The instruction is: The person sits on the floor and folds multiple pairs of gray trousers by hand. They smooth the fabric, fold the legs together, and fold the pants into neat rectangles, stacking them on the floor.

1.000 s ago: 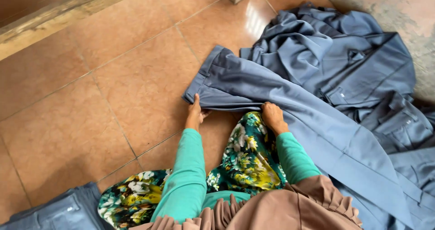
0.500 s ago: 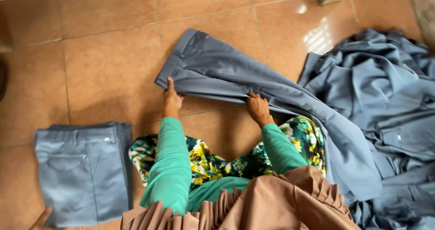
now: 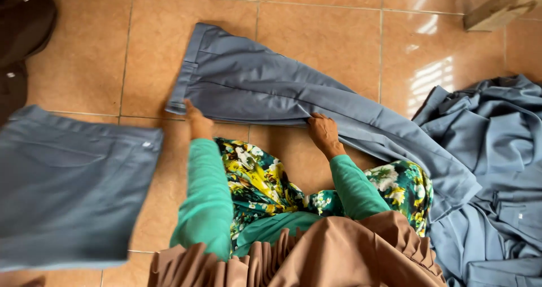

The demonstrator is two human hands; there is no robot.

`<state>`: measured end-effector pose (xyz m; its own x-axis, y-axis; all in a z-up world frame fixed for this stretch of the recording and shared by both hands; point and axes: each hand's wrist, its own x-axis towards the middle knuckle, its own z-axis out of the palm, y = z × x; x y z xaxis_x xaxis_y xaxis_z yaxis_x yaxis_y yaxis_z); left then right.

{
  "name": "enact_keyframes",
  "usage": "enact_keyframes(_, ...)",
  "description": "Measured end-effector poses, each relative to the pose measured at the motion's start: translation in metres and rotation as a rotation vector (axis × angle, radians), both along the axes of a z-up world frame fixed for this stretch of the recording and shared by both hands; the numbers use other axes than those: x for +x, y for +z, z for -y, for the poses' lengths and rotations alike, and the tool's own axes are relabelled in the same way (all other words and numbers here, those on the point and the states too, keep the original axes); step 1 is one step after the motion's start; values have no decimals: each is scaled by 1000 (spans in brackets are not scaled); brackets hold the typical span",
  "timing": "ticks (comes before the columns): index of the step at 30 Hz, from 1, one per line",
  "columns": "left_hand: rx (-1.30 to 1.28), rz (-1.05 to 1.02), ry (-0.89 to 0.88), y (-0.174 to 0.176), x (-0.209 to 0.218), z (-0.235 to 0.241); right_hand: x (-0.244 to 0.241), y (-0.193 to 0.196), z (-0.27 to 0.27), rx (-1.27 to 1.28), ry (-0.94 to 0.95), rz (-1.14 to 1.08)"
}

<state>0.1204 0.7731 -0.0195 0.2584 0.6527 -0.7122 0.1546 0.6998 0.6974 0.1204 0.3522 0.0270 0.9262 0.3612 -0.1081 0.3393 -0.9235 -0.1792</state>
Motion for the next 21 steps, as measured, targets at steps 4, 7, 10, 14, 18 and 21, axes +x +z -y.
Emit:
enact_keyframes(4, 4, -179, -101, 57, -28, 114, -4, -6, -8, 9, 2, 37)
enact_keyframes(7, -355, -3, -242, 93, -36, 206, -13, -7, -7, 14, -14, 147)
enact_keyframes(10, -569, 93, -561, 83, -14, 256, -26, 5, -5, 18, -1, 231)
enact_keyframes(14, -505, 14, -495, 92, 14, 249, -39, -4, 18, -36, 24, 255)
enact_keyframes(18, -499, 163, -460, 18, 22, 168, -45, -26, 54, -89, -3, 226)
enact_keyframes(21, -370, 217, -387, 70, 16, 92, -53, -28, 65, -103, 10, 206)
